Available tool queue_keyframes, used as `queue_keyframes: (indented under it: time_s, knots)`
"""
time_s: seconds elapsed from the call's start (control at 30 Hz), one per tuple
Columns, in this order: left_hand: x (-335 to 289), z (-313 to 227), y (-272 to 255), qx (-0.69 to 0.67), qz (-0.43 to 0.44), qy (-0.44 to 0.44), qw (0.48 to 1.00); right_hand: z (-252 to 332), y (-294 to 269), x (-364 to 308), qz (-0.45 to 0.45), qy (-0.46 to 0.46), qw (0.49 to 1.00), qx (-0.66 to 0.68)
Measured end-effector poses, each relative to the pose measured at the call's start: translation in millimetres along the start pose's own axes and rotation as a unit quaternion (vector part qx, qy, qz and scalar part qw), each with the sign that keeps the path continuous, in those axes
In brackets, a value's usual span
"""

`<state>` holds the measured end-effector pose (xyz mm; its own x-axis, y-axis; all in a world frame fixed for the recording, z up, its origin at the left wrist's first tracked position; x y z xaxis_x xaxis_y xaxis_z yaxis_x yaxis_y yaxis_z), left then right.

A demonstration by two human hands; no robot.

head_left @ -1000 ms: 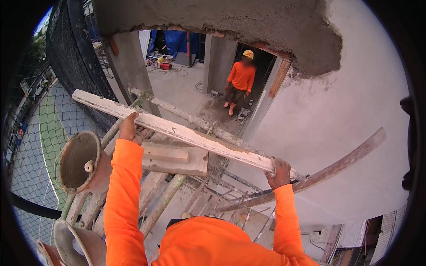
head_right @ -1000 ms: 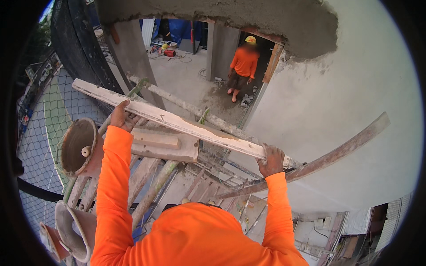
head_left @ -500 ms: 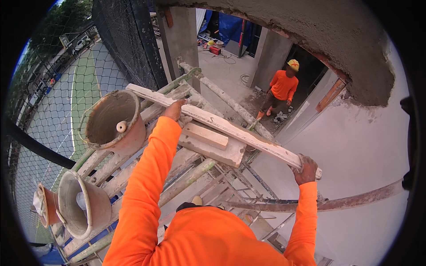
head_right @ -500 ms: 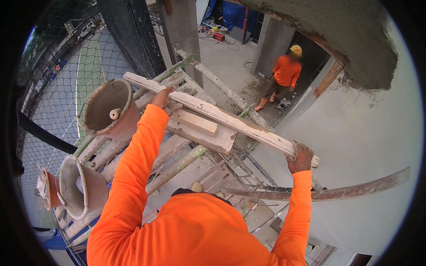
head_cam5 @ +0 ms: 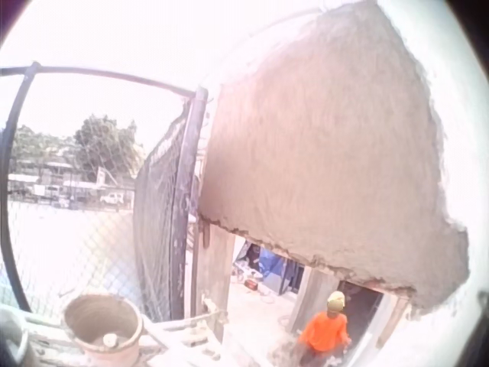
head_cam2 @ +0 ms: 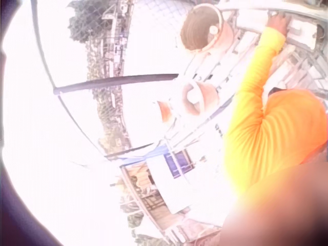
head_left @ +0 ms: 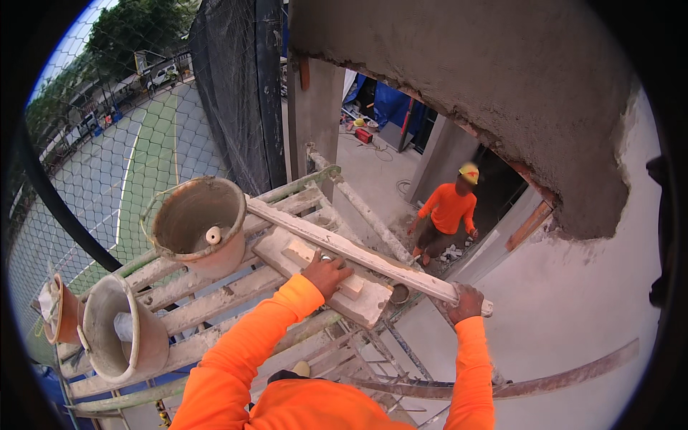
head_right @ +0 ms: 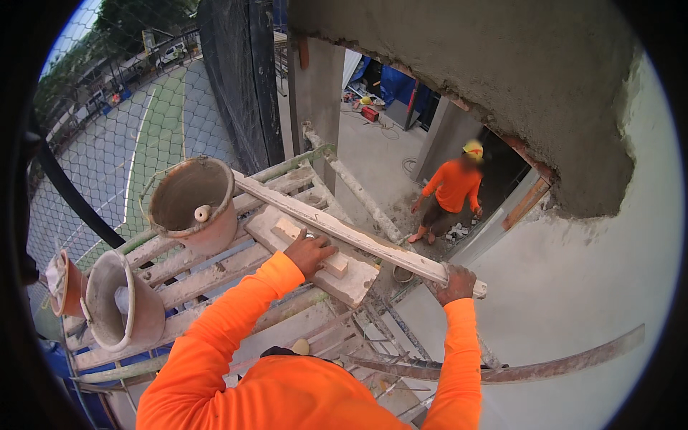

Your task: The person scoops wet plaster from a bucket with a trowel and applies it to a wall section above a doorway. They smooth the plaster with a wooden float and then use a long straightedge to level the surface. The person repeats the scooping, applying, and smoothing steps while working on the same wall area.

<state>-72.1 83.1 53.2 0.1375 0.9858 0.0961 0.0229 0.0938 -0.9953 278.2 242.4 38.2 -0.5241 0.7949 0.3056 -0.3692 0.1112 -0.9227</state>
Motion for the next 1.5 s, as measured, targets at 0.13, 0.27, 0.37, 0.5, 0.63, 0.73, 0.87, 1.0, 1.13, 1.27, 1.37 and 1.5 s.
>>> queue_keyframes:
  time_s: [0.13, 0.27, 0.37, 0.5, 0.63, 0.73, 0.87, 1.0, 1.13, 1.27, 1.37, 1.5]
  knots:
    - [-33, 9, -8, 0.016, 0.035, 0.019, 0.999, 9, 22, 1, 0.009, 0.009, 1.0, 0.022]
    - [-63, 17, -10, 0.007, 0.05, 0.005, 0.999, 14, 33, 3, 0.011, -0.007, 1.0, 0.016]
    - [-77, 18, -13, 0.012, 0.017, -0.004, 1.0, 19, 41, 1, 0.037, -0.01, 0.999, 0.002]
    - [-85, 15, -19, 0.027, -0.009, -0.016, 0.999, 41, 44, 1, 0.046, -0.004, 0.999, -0.011]
    - [-104, 37, -35, -0.151, -0.092, -0.129, 0.976, 65, 54, 12, 0.089, 0.009, 0.996, 0.013]
    - [-125, 50, -47, -0.172, -0.178, -0.175, 0.953, 86, 56, 17, 0.075, -0.017, 0.996, 0.036]
    - [-140, 41, -39, -0.194, -0.195, -0.169, 0.946, 105, 65, 6, 0.069, -0.018, 0.997, 0.009]
    - [-142, 19, -35, -0.15, -0.187, -0.139, 0.961, 134, 67, -16, 0.093, -0.002, 0.988, 0.12]
    - [-133, 9, -24, -0.12, -0.145, -0.141, 0.972, 156, 69, -32, 0.155, 0.017, 0.976, 0.151]
    - [-113, 9, -17, -0.024, -0.112, -0.134, 0.984, 160, 63, -41, 0.122, 0.024, 0.982, 0.144]
    - [-92, 17, -11, -0.006, -0.076, -0.117, 0.99, 153, 57, -44, 0.082, -0.003, 0.988, 0.128]
    - [-91, 18, -6, -0.002, -0.061, -0.103, 0.993, 139, 57, -47, 0.095, -0.045, 0.985, 0.137]
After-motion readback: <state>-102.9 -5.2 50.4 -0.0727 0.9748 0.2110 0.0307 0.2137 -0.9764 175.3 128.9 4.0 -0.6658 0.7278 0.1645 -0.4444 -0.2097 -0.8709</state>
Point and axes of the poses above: each hand's wrist, its own x-axis towards the middle knuckle, its own y-axis out of the palm, z = x × y, the point moved 10 cm from there along x, towards the middle knuckle, and after that the axes turned 8 degrees about x, right-handed, at the moved point
